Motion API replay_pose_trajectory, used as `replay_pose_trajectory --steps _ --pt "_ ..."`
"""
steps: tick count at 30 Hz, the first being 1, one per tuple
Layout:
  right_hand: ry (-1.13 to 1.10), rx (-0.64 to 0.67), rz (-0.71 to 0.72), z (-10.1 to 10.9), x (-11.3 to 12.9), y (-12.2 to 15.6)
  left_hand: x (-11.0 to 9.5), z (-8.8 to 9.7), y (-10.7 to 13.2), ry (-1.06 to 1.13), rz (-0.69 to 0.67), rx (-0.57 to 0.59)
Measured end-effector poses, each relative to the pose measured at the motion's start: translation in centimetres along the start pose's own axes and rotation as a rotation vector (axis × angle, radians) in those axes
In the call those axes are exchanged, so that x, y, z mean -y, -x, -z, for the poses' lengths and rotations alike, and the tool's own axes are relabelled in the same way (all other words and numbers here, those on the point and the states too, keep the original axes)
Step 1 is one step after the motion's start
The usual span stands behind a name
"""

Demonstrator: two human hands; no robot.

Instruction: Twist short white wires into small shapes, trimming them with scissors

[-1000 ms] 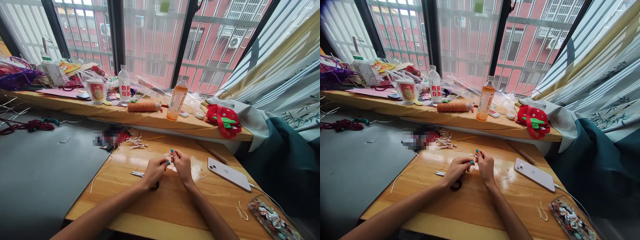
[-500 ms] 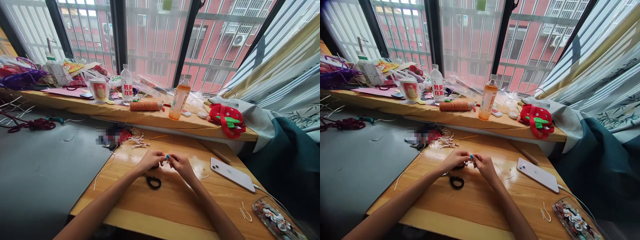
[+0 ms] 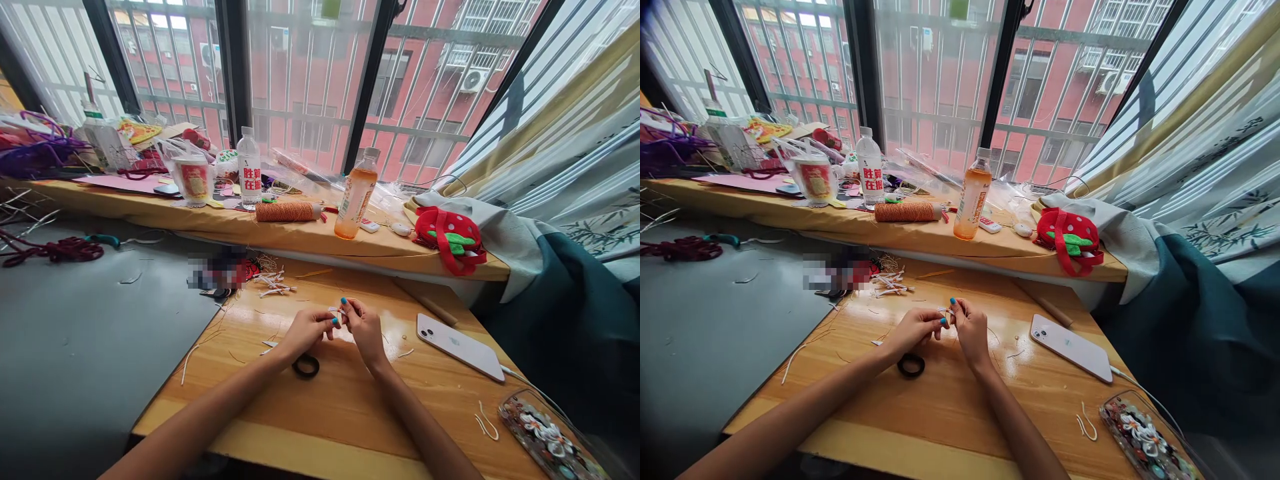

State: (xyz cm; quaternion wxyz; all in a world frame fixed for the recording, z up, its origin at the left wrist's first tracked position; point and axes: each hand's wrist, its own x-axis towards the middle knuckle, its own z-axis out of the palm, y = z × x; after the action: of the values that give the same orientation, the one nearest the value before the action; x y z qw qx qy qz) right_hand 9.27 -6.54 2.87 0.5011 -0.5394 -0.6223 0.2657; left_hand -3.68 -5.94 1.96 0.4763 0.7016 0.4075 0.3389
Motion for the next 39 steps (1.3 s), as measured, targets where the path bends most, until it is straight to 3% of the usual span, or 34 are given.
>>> replay_pose_trajectory --steps 2,4,7,10,15,18,22,27,31,34,37,39 --pt "-0.031 0.035 0.014 0.0 0.0 0.0 0.1 0.3 -0.2 0.077 0.066 0.037" --pt "-0.02 0.067 0.032 0.0 0.2 0.1 0.2 0.4 -0.2 0.042 0.037 -0.003" --pt "0.037 0.084 0.055 0.2 0.6 0.2 0.2 0.5 0.2 -0.238 -0.133 -0.117" --pt "0.107 0.071 0.072 0.3 0.9 0.3 0.5 0.6 0.6 -0.612 -0.298 -0.149" --pt "0.111 0.144 0.02 0.5 1.0 0.0 1.0 0.8 0.7 -0.873 -0.348 -0.141" --pt "-0.002 0.292 -0.14 1.1 0.9 -0.5 0.9 1.0 0.3 -0.757 -0.322 -0.121" --pt "-0.187 0.404 -0.312 2.2 0.5 -1.2 0.1 1.3 0.1 -0.42 -0.248 -0.019" --pt "-0.441 0.368 -0.417 2.2 0.1 -1.2 -0.9 1.3 0.4 -0.136 -0.158 0.112" --pt "-0.439 0.328 -0.429 0.9 -0.3 -0.7 -1.0 1.3 0.3 0.097 0.001 0.077" --pt "-0.134 0.286 -0.267 0.1 -0.5 -0.1 -0.7 1.8 -0.1 0.182 0.072 -0.037" --pt "0.417 0.125 0.127 -0.1 -0.3 0.5 -0.3 2.4 -0.5 0.125 0.081 -0.163" --pt "0.63 0.142 0.383 0.1 -0.1 0.9 -0.1 2.6 -0.6 0.026 0.053 -0.22"
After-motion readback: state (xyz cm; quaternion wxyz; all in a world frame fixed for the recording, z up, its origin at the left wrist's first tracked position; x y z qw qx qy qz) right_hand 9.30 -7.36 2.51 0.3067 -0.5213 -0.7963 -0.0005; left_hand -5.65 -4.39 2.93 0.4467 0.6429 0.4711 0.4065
